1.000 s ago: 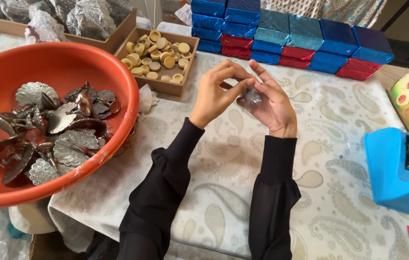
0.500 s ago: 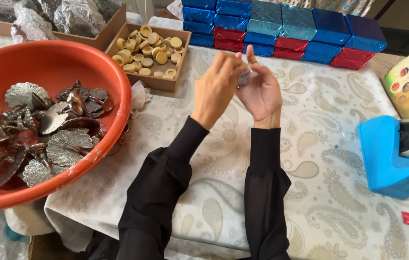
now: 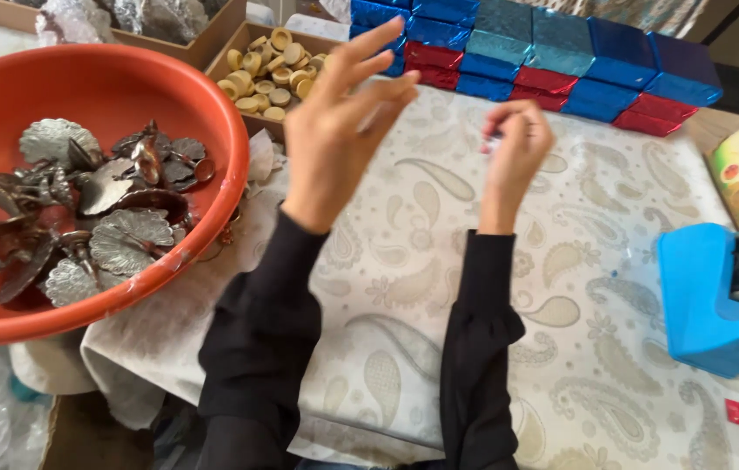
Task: Cleaning and polishing small wooden objects using a white cloth.
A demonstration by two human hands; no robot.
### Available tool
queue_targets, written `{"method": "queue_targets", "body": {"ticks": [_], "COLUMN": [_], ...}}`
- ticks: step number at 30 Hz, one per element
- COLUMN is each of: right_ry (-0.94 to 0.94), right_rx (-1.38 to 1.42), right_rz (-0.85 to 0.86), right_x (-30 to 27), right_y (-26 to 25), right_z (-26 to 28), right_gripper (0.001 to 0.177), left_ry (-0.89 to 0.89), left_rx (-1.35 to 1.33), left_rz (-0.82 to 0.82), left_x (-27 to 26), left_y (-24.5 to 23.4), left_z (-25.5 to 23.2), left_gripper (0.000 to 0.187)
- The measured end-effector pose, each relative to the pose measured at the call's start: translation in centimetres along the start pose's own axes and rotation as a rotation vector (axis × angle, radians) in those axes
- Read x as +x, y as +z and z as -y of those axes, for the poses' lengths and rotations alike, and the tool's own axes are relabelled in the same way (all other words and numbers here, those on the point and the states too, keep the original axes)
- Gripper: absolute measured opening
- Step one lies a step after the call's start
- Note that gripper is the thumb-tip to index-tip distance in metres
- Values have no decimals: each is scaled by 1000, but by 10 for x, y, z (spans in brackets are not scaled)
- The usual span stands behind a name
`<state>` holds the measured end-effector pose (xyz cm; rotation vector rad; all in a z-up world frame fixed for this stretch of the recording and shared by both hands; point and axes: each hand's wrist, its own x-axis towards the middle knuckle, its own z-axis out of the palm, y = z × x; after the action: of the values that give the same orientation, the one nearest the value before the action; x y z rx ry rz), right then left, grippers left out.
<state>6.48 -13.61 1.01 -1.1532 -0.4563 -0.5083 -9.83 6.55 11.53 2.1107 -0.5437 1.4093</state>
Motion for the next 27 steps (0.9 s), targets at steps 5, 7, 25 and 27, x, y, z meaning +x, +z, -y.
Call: {"method": "queue_targets", "body": {"ticks": [5,7,25,27], "right_ry": [89,122,464,341], "right_rx": [277,332,568,477], "right_rz": [-237,-292,-136,52], "right_x": [3,0,-2,-5], "right_y": [-33,-36,-3,0], "right_z": [17,24,37,40], "right_gripper": [16,19,20,18], "left_ry": [-115,-150,-252,-150], "left_rx": [232,394,-273,-186], "left_rz": [252,408,254,112], "left_x": [-60,-114,-32,-26], "left_y": [-10,-5,83,129], "left_z": [29,71,-5,-25], "left_gripper": [17,16,18,13]}}
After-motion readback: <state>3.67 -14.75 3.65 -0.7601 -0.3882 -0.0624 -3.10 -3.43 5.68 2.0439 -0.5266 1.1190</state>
